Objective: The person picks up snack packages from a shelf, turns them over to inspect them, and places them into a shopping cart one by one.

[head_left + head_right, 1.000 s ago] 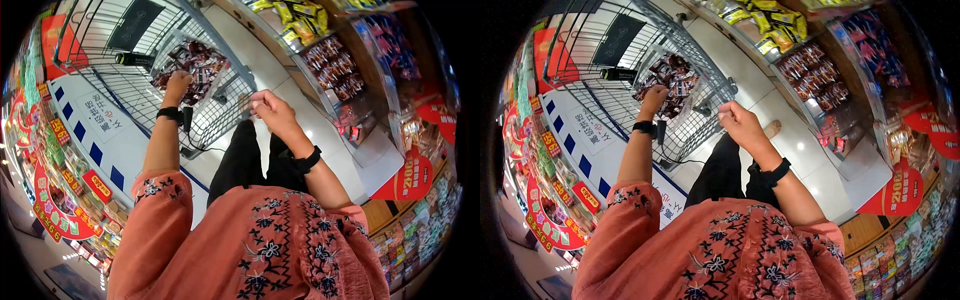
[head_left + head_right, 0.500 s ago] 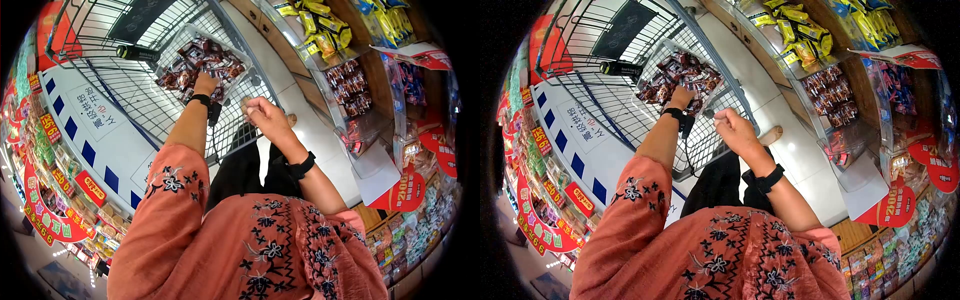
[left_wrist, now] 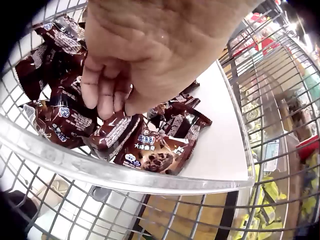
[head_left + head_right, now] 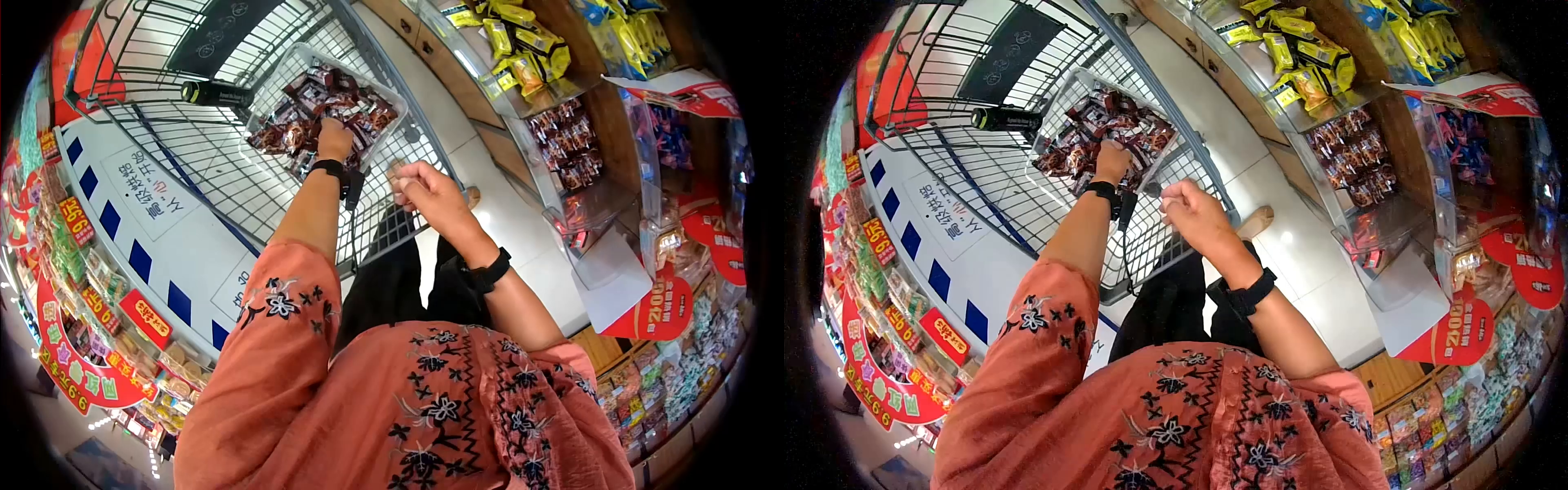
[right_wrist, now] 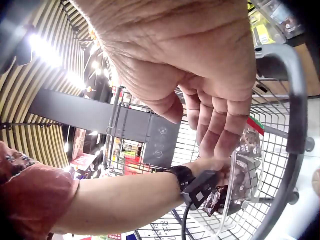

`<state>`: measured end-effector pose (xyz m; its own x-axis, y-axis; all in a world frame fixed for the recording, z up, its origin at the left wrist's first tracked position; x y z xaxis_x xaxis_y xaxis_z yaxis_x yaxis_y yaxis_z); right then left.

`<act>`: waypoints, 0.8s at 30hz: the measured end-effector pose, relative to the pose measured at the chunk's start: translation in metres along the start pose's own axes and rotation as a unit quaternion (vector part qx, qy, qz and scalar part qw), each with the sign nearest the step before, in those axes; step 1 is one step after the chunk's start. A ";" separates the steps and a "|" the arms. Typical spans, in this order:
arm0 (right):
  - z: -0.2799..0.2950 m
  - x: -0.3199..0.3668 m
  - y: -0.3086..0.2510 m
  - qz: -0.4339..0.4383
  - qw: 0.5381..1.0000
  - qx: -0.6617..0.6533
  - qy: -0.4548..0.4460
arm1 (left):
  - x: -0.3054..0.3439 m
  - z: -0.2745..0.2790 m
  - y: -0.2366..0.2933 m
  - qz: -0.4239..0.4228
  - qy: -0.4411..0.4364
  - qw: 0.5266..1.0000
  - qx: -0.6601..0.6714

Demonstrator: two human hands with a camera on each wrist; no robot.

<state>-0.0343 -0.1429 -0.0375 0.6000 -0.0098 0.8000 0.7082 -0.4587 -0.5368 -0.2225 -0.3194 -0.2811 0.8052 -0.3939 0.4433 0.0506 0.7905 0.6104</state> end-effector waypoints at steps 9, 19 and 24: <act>-0.005 0.014 -0.021 0.200 0.966 0.110 0.126 | 0.064 0.117 0.134 0.075 -0.031 0.929 0.362; 0.019 0.035 -0.045 0.144 0.988 -0.041 0.048 | 0.148 0.146 0.273 0.001 -0.153 0.905 0.398; 0.069 0.069 -0.032 0.100 0.973 -0.206 -0.021 | 0.155 0.124 0.304 -0.074 -0.173 0.947 0.262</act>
<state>0.0098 -0.0673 0.0161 0.7309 -0.1026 0.6748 0.3717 -0.7693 -0.5196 -0.1558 -0.1980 0.0545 0.5667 -0.6832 0.4605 -0.2258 0.4087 0.8843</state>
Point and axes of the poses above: each hand's wrist, its own x-axis away from the middle knuckle, its own z-axis out of the back of the hand, y = z × x, the point moved 1 cm from there along -x, towards the middle knuckle, and after that the axes turned 11 degrees about -z, right-handed, at the moved point
